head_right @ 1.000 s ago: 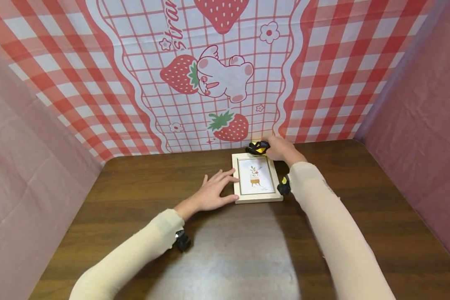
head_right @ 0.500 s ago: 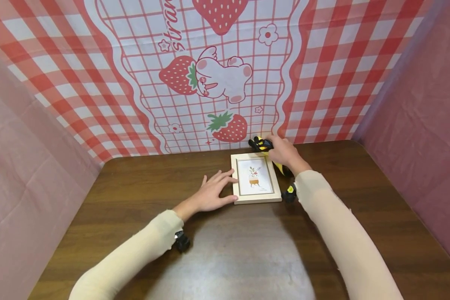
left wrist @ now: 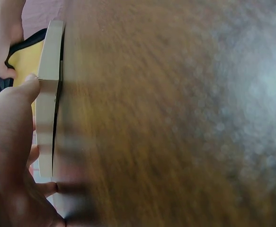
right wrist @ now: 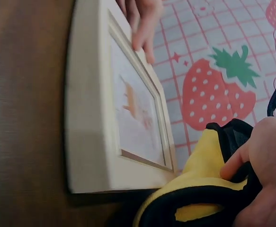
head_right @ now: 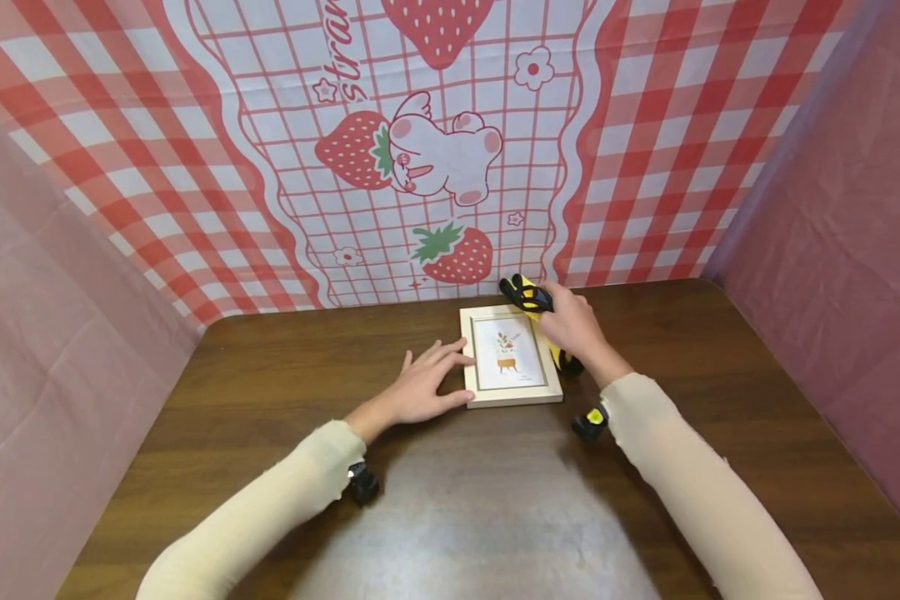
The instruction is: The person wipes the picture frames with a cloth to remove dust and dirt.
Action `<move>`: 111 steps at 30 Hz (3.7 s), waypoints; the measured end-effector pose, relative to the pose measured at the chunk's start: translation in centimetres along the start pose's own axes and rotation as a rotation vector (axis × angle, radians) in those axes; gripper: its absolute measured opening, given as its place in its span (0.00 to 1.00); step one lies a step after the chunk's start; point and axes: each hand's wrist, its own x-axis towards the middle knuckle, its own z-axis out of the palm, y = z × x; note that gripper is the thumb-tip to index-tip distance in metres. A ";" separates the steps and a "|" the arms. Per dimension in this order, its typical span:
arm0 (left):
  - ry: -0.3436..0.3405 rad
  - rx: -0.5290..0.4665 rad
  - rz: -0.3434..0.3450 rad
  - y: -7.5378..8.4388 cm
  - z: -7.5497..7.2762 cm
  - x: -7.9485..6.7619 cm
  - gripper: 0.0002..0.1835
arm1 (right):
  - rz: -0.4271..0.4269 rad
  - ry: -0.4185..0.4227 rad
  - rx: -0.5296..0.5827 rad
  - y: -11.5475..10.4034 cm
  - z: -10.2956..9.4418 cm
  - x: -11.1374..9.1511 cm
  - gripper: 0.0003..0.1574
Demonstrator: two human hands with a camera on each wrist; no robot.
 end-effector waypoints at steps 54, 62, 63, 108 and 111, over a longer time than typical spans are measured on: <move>0.001 -0.003 0.009 -0.1 -0.2 -0.1 0.32 | -0.372 0.048 -0.243 -3.1 -2.7 -11.4 0.29; -0.005 -0.008 0.007 0.0 -0.2 -0.2 0.32 | -0.403 -0.026 -0.273 -4.9 -3.1 -13.2 0.32; -0.008 -0.007 0.005 0.0 -0.2 -0.2 0.32 | -0.410 -0.041 -0.279 -5.2 -3.0 -13.4 0.32; -0.021 0.007 0.012 0.1 -0.3 -0.1 0.33 | -0.511 -0.482 -0.700 -7.1 5.5 -17.7 0.57; -0.017 0.009 0.007 0.0 -0.2 -0.1 0.33 | -0.530 -0.475 -0.707 -7.0 5.6 -17.6 0.59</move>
